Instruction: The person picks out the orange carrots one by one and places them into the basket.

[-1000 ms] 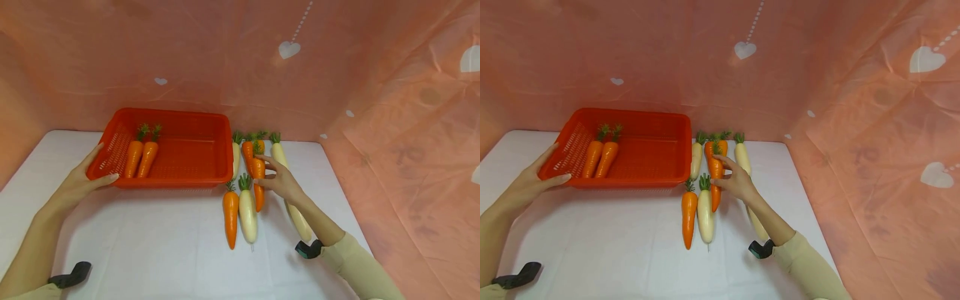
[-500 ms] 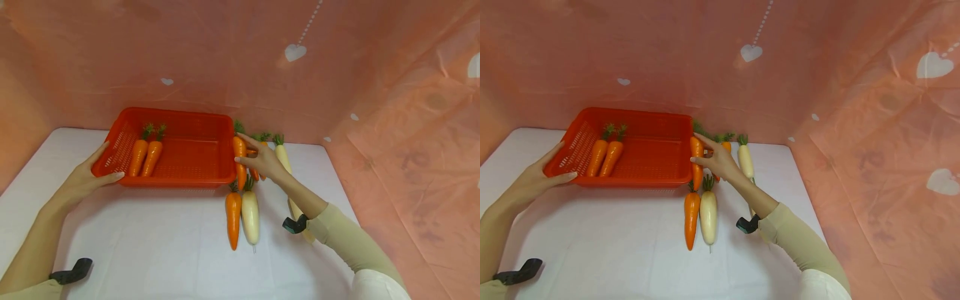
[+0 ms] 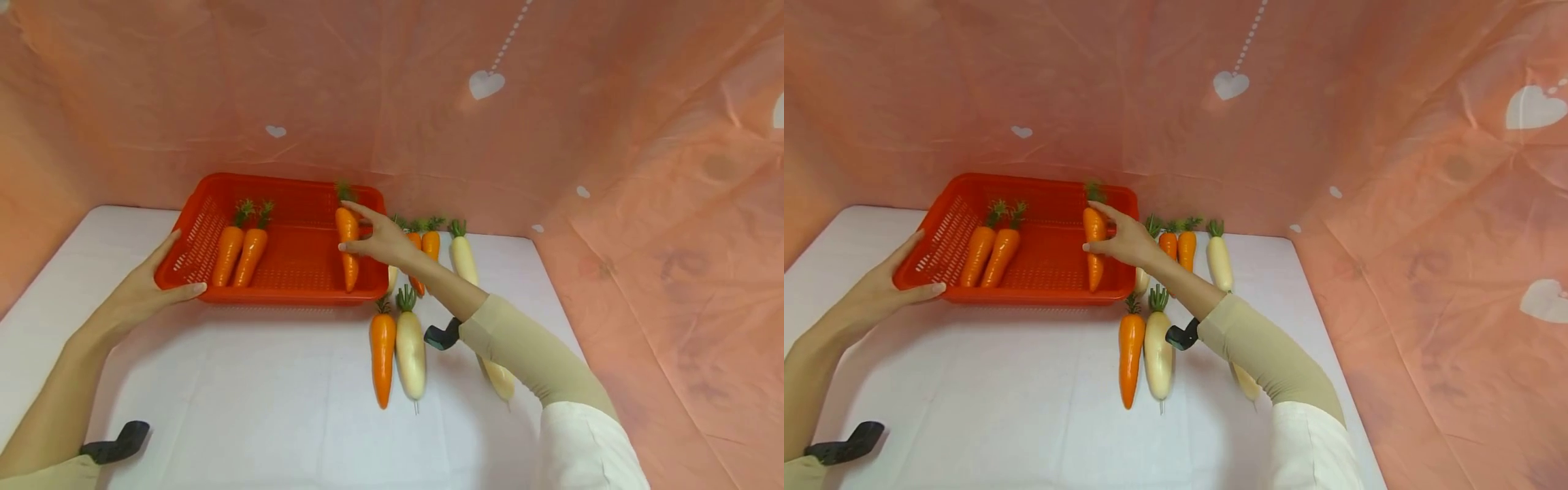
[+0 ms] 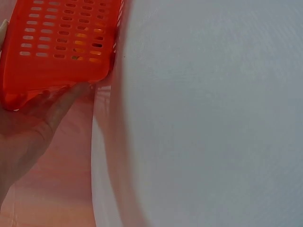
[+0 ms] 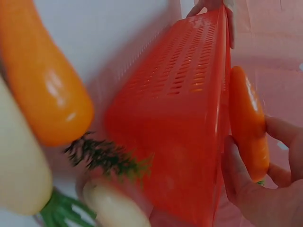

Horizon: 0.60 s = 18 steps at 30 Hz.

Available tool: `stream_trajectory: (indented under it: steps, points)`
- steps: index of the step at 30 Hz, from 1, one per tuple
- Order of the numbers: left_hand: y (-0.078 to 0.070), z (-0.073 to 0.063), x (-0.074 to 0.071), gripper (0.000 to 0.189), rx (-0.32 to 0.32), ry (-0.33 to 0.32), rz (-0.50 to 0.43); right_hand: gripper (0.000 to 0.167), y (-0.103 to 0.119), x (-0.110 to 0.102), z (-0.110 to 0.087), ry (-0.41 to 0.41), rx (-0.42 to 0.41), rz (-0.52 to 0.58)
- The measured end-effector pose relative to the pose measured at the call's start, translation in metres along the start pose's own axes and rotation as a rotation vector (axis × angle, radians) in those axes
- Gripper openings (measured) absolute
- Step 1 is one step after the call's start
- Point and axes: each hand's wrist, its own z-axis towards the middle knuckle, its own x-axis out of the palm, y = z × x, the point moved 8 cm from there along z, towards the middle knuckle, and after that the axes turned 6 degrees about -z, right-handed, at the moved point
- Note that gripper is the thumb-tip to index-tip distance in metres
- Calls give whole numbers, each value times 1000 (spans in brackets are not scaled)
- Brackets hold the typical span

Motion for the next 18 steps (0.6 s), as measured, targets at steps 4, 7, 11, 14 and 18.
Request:
stream_trajectory:
  steps: [4, 7, 11, 14, 18]
  points:
    - [-1, 0, -3, 104, -9, -7, -13, 81, 6, 11, 14, 14, -8, -31]
    - [-1, 0, -3, 103, 2, -9, -16, 80, 8, 19, 23, 14, -6, -52]
    - [0, 1, -2, 102, 22, -17, -11, 79, 10, 31, 34, 3, -11, -94]
    - [1, -1, -2, 101, 21, -26, -15, 79, 13, 42, 43, 5, -35, -112]
    - [1, -1, -2, 101, 28, -26, -21, 80, 13, 60, 53, 39, -26, -7]
